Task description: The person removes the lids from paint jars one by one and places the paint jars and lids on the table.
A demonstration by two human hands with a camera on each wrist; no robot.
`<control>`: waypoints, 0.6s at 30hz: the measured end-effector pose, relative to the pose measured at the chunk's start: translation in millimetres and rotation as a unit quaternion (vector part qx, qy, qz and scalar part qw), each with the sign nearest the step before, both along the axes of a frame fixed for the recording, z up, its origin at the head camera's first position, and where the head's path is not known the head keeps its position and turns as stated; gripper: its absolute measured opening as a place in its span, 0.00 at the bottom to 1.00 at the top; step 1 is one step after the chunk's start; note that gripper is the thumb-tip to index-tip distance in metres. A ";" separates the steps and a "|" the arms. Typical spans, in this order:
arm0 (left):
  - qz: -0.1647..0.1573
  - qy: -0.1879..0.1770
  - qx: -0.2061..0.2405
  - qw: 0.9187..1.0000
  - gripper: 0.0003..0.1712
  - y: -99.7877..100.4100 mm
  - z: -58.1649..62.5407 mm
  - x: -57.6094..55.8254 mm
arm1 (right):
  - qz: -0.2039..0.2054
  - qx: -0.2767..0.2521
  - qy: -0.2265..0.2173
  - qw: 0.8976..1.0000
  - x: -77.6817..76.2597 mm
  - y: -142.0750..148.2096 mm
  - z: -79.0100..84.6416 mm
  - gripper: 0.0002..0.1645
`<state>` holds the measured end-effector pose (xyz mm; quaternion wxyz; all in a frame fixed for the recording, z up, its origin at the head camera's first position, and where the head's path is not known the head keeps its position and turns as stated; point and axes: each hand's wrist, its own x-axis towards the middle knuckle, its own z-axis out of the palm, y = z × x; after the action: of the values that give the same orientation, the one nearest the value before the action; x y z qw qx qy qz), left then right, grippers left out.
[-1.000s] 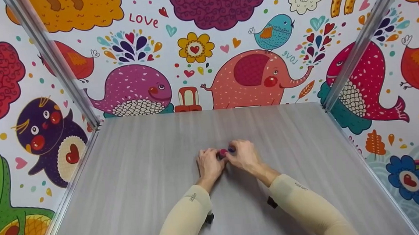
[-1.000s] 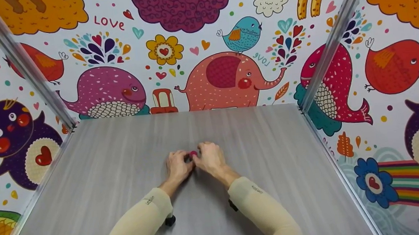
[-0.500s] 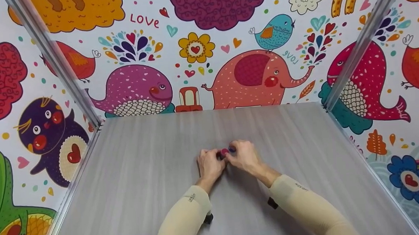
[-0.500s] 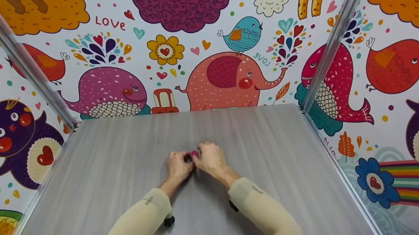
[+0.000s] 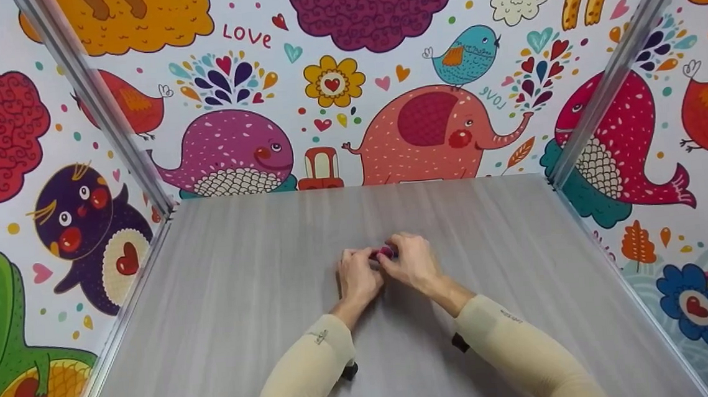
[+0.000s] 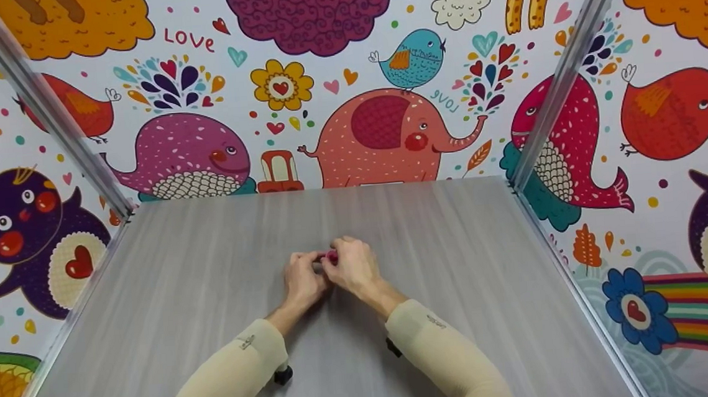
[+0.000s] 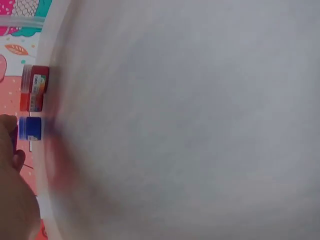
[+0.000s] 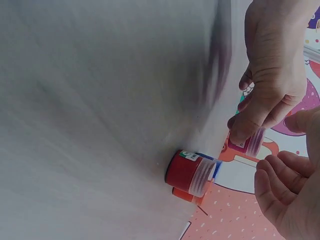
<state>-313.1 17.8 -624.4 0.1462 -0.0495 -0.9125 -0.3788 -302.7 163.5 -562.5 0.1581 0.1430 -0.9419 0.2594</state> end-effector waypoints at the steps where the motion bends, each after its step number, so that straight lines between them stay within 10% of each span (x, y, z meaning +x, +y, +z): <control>1: -0.003 0.002 -0.001 1.000 0.18 -0.1 1.0 1.3 | 0.002 -0.003 0.000 1.000 0.4 -0.2 0.4 0.17; 18: -0.027 0.060 0.036 0.997 0.16 -6.1 20.9 13.5 | 0.036 -0.019 0.067 0.997 6.0 -0.5 12.8 0.16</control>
<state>-299.6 11.7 -603.5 0.1922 -0.0918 -0.8862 -0.4114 -296.7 163.0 -549.7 0.2145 0.1906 -0.9185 0.2720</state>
